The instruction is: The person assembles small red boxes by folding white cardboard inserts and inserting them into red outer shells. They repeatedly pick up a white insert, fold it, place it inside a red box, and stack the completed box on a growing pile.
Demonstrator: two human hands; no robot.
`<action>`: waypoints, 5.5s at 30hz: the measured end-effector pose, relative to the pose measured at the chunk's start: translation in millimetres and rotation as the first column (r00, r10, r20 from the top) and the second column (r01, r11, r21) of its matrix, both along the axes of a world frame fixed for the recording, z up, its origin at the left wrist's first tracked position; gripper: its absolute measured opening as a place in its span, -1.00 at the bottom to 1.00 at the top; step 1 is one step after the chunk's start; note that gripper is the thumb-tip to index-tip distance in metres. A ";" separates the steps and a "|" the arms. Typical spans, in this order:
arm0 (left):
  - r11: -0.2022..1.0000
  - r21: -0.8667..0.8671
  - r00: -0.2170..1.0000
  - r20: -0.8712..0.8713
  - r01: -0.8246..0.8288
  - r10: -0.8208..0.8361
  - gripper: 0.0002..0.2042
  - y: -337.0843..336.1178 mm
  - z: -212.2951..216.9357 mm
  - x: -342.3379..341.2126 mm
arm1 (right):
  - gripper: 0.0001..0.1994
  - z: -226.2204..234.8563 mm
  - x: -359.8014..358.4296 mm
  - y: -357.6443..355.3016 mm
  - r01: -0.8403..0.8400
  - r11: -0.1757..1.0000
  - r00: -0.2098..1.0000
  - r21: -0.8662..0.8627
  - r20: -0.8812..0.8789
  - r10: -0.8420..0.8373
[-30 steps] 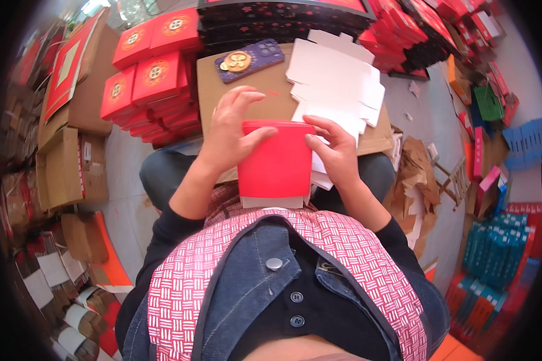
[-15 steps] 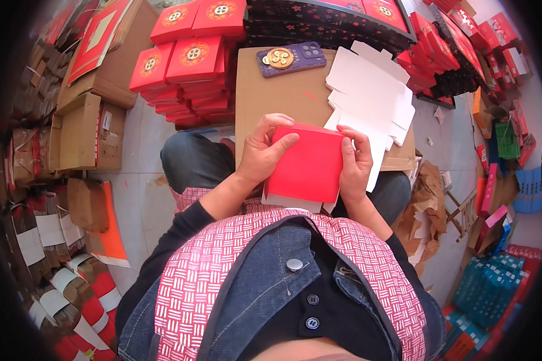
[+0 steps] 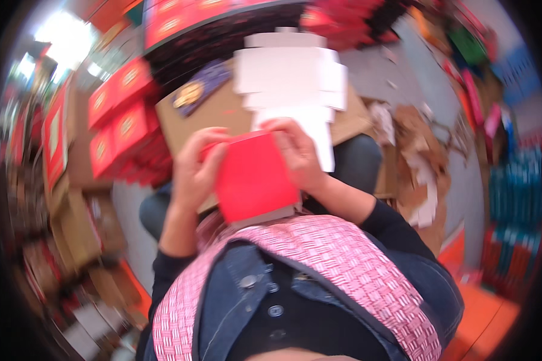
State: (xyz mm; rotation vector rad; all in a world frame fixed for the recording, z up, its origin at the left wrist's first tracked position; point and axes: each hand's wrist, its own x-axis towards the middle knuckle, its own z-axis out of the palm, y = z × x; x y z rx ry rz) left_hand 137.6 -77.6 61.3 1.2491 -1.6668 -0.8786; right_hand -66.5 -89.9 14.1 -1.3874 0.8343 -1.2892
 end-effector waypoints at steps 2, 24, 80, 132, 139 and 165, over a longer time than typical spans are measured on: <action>0.993 -0.032 0.943 0.316 0.118 -0.102 -0.74 -15.0 41.2 -15.6 | -0.89 11.9 -9.8 -7.4 0.081 0.975 0.996 -0.209 -0.027 -0.089; 0.711 0.664 0.903 -0.125 -0.232 0.411 -0.40 -83.6 -45.9 -75.4 | -0.39 -316.0 -421.0 -171.2 0.920 0.385 0.088 -0.067 -0.924 -0.372; 0.968 0.245 0.397 -0.895 0.056 0.203 -0.43 5.8 -55.1 -71.8 | -0.34 44.6 10.2 0.2 0.259 0.958 0.966 -0.119 0.033 -0.257; 0.988 -0.037 0.904 -0.400 0.151 -0.154 -0.62 49.1 -38.1 21.0 | -0.62 101.6 9.7 -35.2 -0.592 0.551 0.580 0.588 -0.163 0.798; 0.985 0.057 0.809 -0.579 0.163 -0.100 -0.47 55.1 -49.4 13.2 | -0.58 89.1 7.9 -28.9 -0.569 0.650 0.555 0.504 -0.348 0.755; 0.988 -0.123 0.989 0.123 0.092 -0.077 -0.73 44.4 -10.2 21.6 | -0.61 74.4 9.7 -41.4 -0.579 0.666 0.463 0.469 -0.483 0.743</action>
